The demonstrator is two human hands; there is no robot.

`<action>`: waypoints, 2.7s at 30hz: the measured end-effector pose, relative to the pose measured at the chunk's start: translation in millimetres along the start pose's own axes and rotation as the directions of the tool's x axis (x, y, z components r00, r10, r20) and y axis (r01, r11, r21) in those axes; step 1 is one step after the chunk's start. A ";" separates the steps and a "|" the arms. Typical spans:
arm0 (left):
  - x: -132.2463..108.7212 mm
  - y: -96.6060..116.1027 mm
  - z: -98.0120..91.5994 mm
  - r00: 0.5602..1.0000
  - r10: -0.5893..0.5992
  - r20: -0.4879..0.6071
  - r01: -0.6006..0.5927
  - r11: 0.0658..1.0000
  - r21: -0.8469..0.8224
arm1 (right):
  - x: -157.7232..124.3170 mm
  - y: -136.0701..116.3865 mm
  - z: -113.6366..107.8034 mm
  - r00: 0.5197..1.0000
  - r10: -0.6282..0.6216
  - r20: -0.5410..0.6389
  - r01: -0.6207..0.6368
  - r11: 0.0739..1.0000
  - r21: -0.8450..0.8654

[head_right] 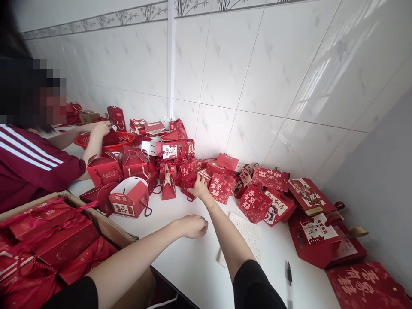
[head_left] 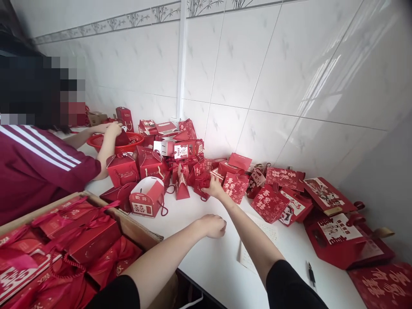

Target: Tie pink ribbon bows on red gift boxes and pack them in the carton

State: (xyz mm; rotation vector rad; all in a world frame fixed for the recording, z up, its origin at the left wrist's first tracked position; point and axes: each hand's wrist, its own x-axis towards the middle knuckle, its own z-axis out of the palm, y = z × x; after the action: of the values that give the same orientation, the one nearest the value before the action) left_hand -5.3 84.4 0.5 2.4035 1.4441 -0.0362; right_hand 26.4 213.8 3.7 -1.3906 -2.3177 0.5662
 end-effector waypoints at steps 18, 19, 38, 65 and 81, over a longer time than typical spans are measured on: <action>1.7 -22.0 -31.0 0.737 -0.471 -0.485 0.182 0.829 -0.528 | -165.6 77.5 -47.9 0.989 -0.074 -0.128 0.122 0.898 0.424; 4.0 -24.3 -28.4 0.764 -0.490 -0.420 0.228 0.814 -0.534 | -174.2 75.9 -42.4 0.992 -0.001 -0.126 0.063 0.869 0.490; -49.4 -8.8 -8.4 0.951 -0.296 -0.088 0.164 0.726 -0.668 | -216.0 19.8 -12.9 0.880 -0.322 -0.349 0.334 0.942 -0.027; -43.2 -14.4 -12.7 0.931 -0.045 -0.361 -0.100 0.923 -0.372 | -216.3 -5.4 31.3 0.741 -0.293 -0.604 0.207 0.956 -0.210; -43.9 -15.7 -8.6 0.916 -0.151 -0.372 -0.012 0.916 -0.401 | -225.0 -6.0 32.3 0.646 -0.270 -0.714 0.357 0.934 -0.030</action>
State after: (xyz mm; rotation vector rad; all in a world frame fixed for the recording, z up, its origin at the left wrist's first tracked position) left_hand -41.3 56.3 12.8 2.0916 1.5238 0.7012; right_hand 104.5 6.0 -45.8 -0.8791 -1.7703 0.0161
